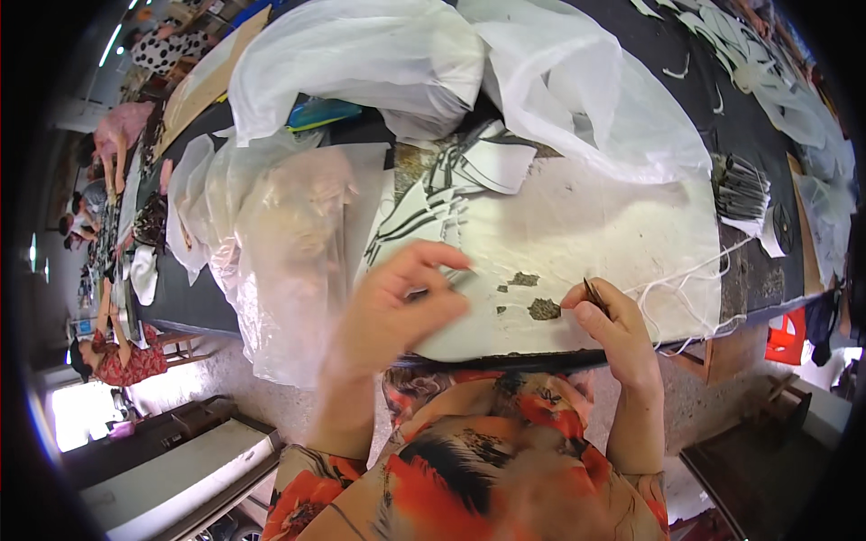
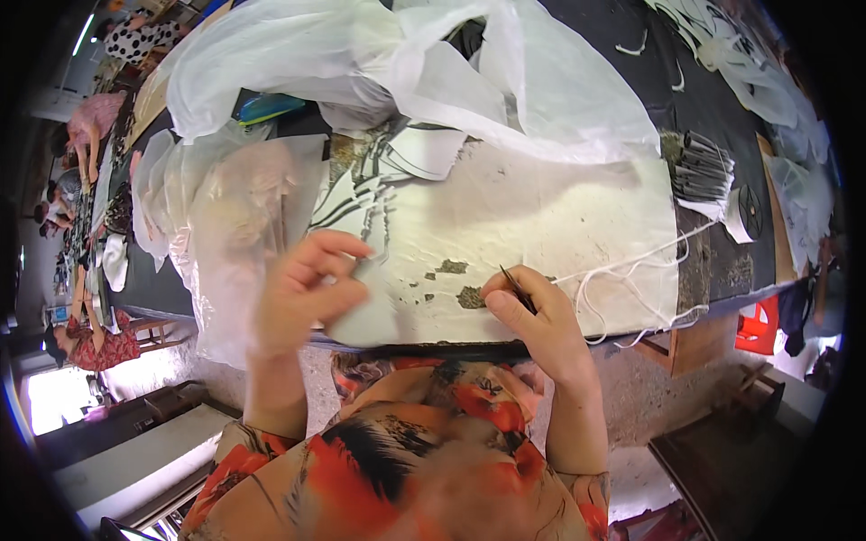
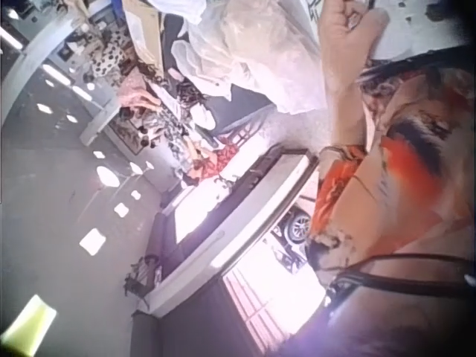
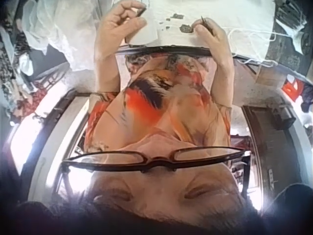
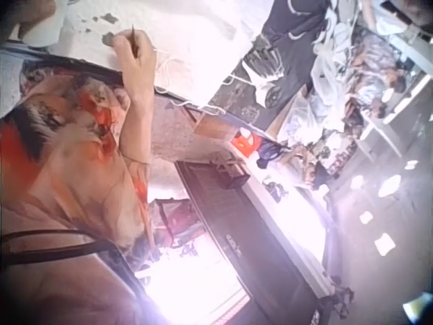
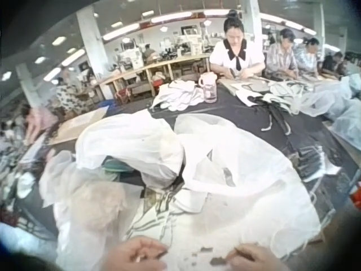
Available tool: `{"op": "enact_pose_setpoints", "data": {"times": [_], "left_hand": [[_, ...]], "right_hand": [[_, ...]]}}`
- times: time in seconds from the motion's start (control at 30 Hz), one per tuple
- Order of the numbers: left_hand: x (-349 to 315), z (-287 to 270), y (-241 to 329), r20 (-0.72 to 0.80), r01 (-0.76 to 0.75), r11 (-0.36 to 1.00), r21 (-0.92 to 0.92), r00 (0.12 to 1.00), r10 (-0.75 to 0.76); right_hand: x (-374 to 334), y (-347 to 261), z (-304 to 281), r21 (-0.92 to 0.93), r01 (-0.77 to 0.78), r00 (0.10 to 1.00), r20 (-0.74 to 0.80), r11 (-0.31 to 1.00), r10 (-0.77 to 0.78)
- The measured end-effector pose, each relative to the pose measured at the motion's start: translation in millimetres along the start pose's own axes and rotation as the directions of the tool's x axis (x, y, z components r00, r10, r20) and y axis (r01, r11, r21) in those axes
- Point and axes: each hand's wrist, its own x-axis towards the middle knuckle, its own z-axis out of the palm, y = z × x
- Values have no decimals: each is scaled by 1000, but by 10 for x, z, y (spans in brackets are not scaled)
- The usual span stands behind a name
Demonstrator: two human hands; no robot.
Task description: Applying dark trim strips to fabric shoe upper components using a pointed tool for alignment.
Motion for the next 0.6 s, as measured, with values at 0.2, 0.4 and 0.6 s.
{"op": "enact_pose_setpoints", "data": {"times": [0.2,0.4,0.6], "left_hand": [[365,-650,35,-212,-106,977,183,967,145],[733,-354,29,-102,-229,464,856,804,586],[1437,-46,-41,-23,-158,297,942,850,526]], "right_hand": [[102,36,60,36,-124,992,-1,992,124],[137,74,39,9,-119,992,-33,993,119],[184,112,120,-112,-29,998,-57,993,23]]}}
